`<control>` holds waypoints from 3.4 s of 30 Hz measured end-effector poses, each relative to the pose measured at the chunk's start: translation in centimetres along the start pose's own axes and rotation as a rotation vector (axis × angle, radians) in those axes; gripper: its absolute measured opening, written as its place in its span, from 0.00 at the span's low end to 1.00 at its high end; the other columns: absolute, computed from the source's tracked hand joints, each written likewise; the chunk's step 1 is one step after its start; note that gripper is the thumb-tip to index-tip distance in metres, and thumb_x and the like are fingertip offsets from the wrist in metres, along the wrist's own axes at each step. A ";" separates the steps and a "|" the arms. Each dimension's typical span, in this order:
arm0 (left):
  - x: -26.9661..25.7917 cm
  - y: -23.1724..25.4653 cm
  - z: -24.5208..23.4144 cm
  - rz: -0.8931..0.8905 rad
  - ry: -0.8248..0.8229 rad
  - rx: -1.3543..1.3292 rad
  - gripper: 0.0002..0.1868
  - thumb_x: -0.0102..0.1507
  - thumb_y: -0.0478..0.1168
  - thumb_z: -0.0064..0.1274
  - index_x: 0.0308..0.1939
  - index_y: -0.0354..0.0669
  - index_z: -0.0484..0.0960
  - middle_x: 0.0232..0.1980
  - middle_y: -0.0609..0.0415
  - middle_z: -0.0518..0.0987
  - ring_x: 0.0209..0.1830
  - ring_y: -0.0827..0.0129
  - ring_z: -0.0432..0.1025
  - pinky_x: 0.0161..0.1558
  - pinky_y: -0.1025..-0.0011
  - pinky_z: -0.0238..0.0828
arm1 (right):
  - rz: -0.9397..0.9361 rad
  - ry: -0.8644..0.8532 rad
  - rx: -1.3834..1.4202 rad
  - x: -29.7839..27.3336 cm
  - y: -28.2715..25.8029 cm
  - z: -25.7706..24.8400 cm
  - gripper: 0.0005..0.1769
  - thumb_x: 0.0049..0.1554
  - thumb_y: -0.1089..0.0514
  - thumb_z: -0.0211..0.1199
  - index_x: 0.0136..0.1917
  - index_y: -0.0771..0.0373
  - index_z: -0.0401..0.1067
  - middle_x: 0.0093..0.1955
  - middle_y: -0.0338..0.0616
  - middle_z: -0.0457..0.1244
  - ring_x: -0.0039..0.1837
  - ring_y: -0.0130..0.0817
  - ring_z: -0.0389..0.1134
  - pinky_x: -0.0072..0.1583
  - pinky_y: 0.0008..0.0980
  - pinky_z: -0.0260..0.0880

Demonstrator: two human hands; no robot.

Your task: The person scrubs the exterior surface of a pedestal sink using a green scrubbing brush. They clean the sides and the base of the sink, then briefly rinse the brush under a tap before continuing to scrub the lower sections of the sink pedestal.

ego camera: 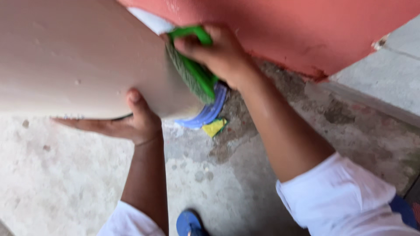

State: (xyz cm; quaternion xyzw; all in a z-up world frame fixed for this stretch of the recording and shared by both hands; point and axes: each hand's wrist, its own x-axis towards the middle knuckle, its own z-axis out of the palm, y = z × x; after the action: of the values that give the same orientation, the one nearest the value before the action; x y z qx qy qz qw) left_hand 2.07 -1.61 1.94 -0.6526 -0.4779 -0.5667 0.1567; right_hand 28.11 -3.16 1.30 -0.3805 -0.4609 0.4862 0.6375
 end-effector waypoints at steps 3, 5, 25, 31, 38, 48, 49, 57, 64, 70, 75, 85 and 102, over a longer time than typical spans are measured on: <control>0.1 0.8 -0.3 -0.002 -0.001 0.025 0.63 0.65 0.76 0.51 0.84 0.49 0.30 0.84 0.44 0.32 0.86 0.54 0.33 0.84 0.51 0.41 | 0.043 0.041 -0.023 0.5 0.0 0.3 0.20 0.59 0.46 0.67 0.59 0.59 0.78 0.48 0.35 0.72 0.50 0.24 0.72 0.53 0.28 0.75; 0.5 1.5 0.1 -0.015 0.012 -0.048 0.64 0.65 0.77 0.53 0.83 0.47 0.30 0.85 0.42 0.33 0.86 0.53 0.35 0.84 0.50 0.42 | 0.113 0.068 -0.056 -1.0 0.7 -0.3 0.21 0.58 0.46 0.67 0.60 0.59 0.77 0.50 0.33 0.72 0.51 0.22 0.72 0.54 0.26 0.73; 0.5 1.9 -0.9 -0.030 -0.016 -0.107 0.65 0.65 0.76 0.55 0.83 0.45 0.30 0.85 0.43 0.34 0.86 0.54 0.39 0.85 0.54 0.46 | -0.219 0.281 0.131 -4.2 1.9 5.4 0.20 0.64 0.47 0.67 0.60 0.65 0.76 0.50 0.42 0.69 0.53 0.30 0.69 0.56 0.33 0.71; 0.4 1.2 -0.5 -0.010 -0.023 -0.180 0.66 0.67 0.75 0.57 0.81 0.46 0.25 0.85 0.43 0.31 0.86 0.54 0.38 0.85 0.52 0.45 | -0.198 0.487 0.053 -4.0 8.9 3.3 0.23 0.63 0.43 0.64 0.62 0.61 0.77 0.55 0.38 0.72 0.56 0.25 0.71 0.57 0.25 0.72; -0.4 -1.9 0.0 -0.001 -0.020 -0.050 0.66 0.63 0.76 0.55 0.84 0.55 0.24 0.84 0.51 0.33 0.87 0.61 0.36 0.84 0.55 0.44 | 0.370 0.555 0.371 -11.3 15.2 8.7 0.26 0.53 0.38 0.69 0.56 0.57 0.71 0.46 0.38 0.66 0.46 0.29 0.69 0.42 0.36 0.73; -0.6 -2.3 0.1 0.000 -0.045 -0.021 0.63 0.64 0.75 0.50 0.81 0.57 0.22 0.84 0.52 0.29 0.87 0.64 0.34 0.86 0.57 0.44 | 0.645 0.729 0.248 -8.1 16.1 6.3 0.29 0.58 0.36 0.63 0.62 0.59 0.74 0.49 0.43 0.68 0.45 0.35 0.67 0.41 0.34 0.68; -0.4 -2.2 0.0 0.006 -0.040 0.017 0.63 0.63 0.75 0.50 0.82 0.58 0.22 0.84 0.53 0.29 0.87 0.65 0.33 0.87 0.58 0.45 | 0.624 0.742 0.284 -8.7 16.0 7.5 0.29 0.57 0.36 0.63 0.61 0.58 0.72 0.49 0.41 0.67 0.47 0.33 0.68 0.45 0.33 0.71; -0.6 -1.3 -0.1 -0.044 -0.031 -0.153 0.65 0.66 0.75 0.57 0.83 0.53 0.25 0.84 0.48 0.32 0.86 0.60 0.38 0.82 0.56 0.45 | 0.451 0.746 0.330 -7.4 16.5 6.0 0.30 0.55 0.35 0.64 0.56 0.61 0.73 0.44 0.42 0.68 0.46 0.36 0.72 0.48 0.38 0.77; -0.9 -3.1 -0.2 -0.001 -0.058 0.060 0.62 0.65 0.76 0.49 0.81 0.56 0.23 0.84 0.53 0.29 0.87 0.64 0.31 0.87 0.56 0.40 | 0.631 0.851 0.221 -10.8 20.6 9.8 0.24 0.56 0.38 0.68 0.51 0.60 0.72 0.46 0.42 0.67 0.46 0.33 0.69 0.48 0.38 0.73; -1.4 -3.7 -0.4 -0.040 -0.056 -0.068 0.63 0.64 0.75 0.54 0.81 0.56 0.25 0.84 0.53 0.32 0.88 0.64 0.36 0.85 0.58 0.45 | 0.605 0.820 0.002 -7.9 21.1 3.3 0.23 0.55 0.40 0.69 0.49 0.61 0.72 0.46 0.45 0.70 0.47 0.36 0.73 0.49 0.40 0.75; -0.9 -3.0 -0.1 -0.002 -0.051 -0.052 0.62 0.66 0.76 0.52 0.81 0.56 0.23 0.84 0.54 0.29 0.87 0.66 0.34 0.86 0.57 0.44 | 0.683 0.834 -0.078 -9.3 21.1 5.8 0.19 0.57 0.46 0.68 0.51 0.61 0.72 0.49 0.48 0.70 0.49 0.39 0.74 0.51 0.41 0.77; -0.4 -1.3 -0.1 0.001 -0.057 -0.172 0.63 0.67 0.74 0.56 0.81 0.49 0.26 0.83 0.49 0.34 0.84 0.61 0.42 0.83 0.54 0.51 | 0.588 0.683 -0.605 -5.9 21.0 1.1 0.24 0.57 0.54 0.65 0.65 0.57 0.64 0.55 0.54 0.69 0.57 0.50 0.73 0.58 0.45 0.73; -0.4 -0.9 -0.4 -0.020 -0.057 -0.091 0.63 0.67 0.71 0.57 0.82 0.51 0.26 0.82 0.52 0.35 0.85 0.64 0.41 0.84 0.60 0.50 | 0.671 0.410 -0.868 -8.8 18.2 3.7 0.27 0.55 0.60 0.66 0.65 0.62 0.58 0.55 0.63 0.68 0.58 0.61 0.70 0.60 0.53 0.69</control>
State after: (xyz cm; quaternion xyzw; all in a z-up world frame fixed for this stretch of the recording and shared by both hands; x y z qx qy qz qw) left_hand 1.10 -1.63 1.43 -0.6701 -0.4624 -0.5706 0.1074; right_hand 18.76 -7.21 -16.59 -0.8182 -0.3396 0.3447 0.3104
